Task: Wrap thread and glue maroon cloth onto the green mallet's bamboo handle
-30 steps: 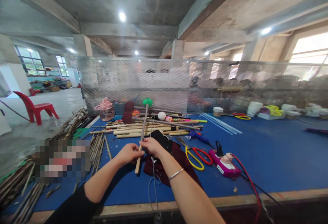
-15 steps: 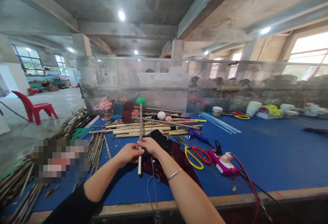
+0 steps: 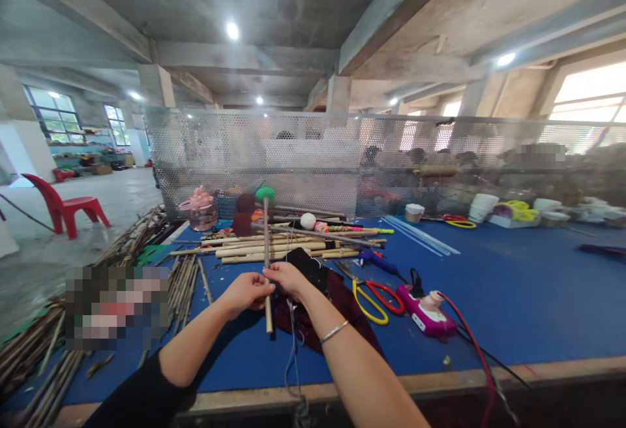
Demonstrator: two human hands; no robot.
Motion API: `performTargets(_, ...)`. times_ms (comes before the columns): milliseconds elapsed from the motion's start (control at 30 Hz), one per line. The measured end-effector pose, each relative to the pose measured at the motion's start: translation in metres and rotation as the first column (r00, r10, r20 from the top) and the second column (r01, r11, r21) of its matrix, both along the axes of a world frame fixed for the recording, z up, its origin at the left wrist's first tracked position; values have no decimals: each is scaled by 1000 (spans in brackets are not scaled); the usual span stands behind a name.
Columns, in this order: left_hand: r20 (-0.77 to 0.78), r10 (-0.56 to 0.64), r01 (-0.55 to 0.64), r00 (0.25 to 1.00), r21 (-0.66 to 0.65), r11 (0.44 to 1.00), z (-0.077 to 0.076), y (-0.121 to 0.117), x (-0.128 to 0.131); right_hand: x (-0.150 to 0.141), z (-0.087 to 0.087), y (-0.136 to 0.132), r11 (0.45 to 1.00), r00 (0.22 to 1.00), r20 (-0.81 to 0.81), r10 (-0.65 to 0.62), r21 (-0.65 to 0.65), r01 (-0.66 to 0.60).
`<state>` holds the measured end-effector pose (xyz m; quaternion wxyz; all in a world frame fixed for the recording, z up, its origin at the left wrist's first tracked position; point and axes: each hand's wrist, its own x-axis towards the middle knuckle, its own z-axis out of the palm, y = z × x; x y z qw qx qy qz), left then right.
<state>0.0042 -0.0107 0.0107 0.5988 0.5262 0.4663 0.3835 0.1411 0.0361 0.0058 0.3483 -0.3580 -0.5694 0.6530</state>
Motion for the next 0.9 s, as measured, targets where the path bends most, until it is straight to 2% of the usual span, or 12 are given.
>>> performTargets(133,75,-102,108,992,-90,990,10,-4,0,5,1,2,996,997,-6,78,-37,-78)
performTargets(200,59,-103,109,993,-111,988,12,-5,1,4,2,1,997,997,-5,74,-14,-74)
performTargets(267,-9,-43,43,999,-78,996,8,-3,2,1,3,0,1000,1000,12,29,9,-29)
performTargets(367,-142,94,-89,985,43,995,-3,2,1,-2,3,-2,1000,999,43,-15,22,14)
performTargets(433,-158,124,-109,980,100,989,-7,5,-1,-2,3,-1,1000,998,55,-17,27,15)
performTargets(500,-89,66,-59,994,73,996,-5,5,-2,0,3,0,1000,998,58,-3,19,2)
performTargets(600,49,-61,64,997,-54,997,5,-1,-2,5,5,-1,997,996,41,79,-16,-78)
performTargets(700,71,-110,118,991,-122,985,13,-6,0,6,7,-4,994,993,35,108,-24,-108)
performTargets(767,36,-88,92,995,-117,989,11,-6,1,4,9,-6,998,997,50,61,-11,-61)
performTargets(900,-47,58,-57,997,8,998,1,0,0,0,9,-6,1000,998,58,16,-6,-16)
